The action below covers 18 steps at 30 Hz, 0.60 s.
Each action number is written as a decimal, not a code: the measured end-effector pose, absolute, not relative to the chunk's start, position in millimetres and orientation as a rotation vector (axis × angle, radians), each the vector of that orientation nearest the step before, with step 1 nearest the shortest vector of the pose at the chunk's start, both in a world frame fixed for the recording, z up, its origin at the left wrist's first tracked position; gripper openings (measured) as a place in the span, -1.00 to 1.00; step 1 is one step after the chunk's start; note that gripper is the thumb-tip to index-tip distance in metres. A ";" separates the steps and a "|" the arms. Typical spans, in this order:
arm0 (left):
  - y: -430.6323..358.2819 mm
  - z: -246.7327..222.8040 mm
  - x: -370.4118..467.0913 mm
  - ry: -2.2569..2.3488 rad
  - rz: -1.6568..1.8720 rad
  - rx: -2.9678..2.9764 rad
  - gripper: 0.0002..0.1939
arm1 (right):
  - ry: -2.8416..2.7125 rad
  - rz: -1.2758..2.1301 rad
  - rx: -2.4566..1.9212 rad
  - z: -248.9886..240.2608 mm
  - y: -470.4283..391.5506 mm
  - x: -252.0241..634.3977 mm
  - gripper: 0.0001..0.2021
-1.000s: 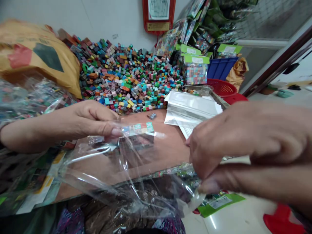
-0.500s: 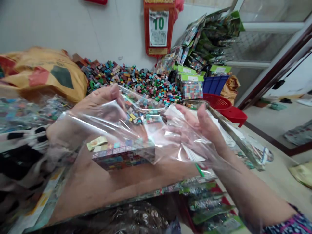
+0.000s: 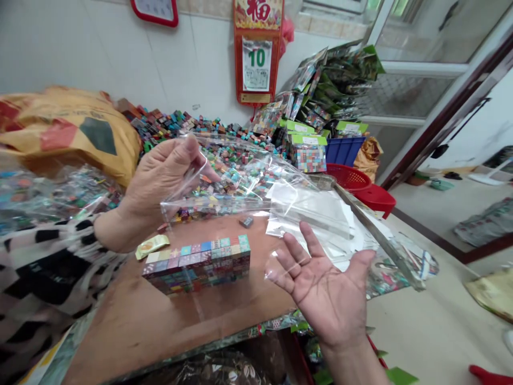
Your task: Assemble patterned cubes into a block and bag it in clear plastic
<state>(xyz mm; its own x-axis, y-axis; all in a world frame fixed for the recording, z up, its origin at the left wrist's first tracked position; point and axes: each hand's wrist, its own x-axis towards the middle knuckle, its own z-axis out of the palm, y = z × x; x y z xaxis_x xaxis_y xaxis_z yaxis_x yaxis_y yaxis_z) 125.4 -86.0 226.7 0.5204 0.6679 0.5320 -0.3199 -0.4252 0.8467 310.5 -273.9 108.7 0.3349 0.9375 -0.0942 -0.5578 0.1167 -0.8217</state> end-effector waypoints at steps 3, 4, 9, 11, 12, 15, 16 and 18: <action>-84.5 219.6 132.9 0.221 1.274 1.669 -0.67 | -0.376 1.228 -0.724 102.1 -267.2 303.0 -0.45; -85.0 218.3 134.1 0.201 1.280 1.690 -0.68 | -0.352 1.255 -0.732 101.6 -264.8 300.1 -0.60; -83.4 215.3 129.0 0.210 1.387 2.002 -0.68 | -0.378 1.111 -0.909 103.6 -259.0 298.0 -0.61; -79.3 213.2 125.7 0.282 1.408 2.090 -0.64 | -0.407 1.039 -0.982 103.3 -260.1 302.6 -0.56; -77.0 211.9 124.7 0.309 1.405 2.105 -0.63 | -0.412 1.011 -1.011 102.9 -261.1 304.9 -0.54; -72.5 209.7 125.9 0.306 1.383 2.087 -0.63 | -0.390 0.940 -1.039 103.0 -266.2 309.7 -0.52; -72.5 210.4 127.5 0.288 1.377 2.065 -0.62 | -0.401 0.912 -1.027 103.8 -269.2 310.7 -0.54; -75.6 214.8 131.9 0.260 1.358 2.000 -0.61 | -0.518 0.863 -0.968 106.1 -277.7 314.0 -0.59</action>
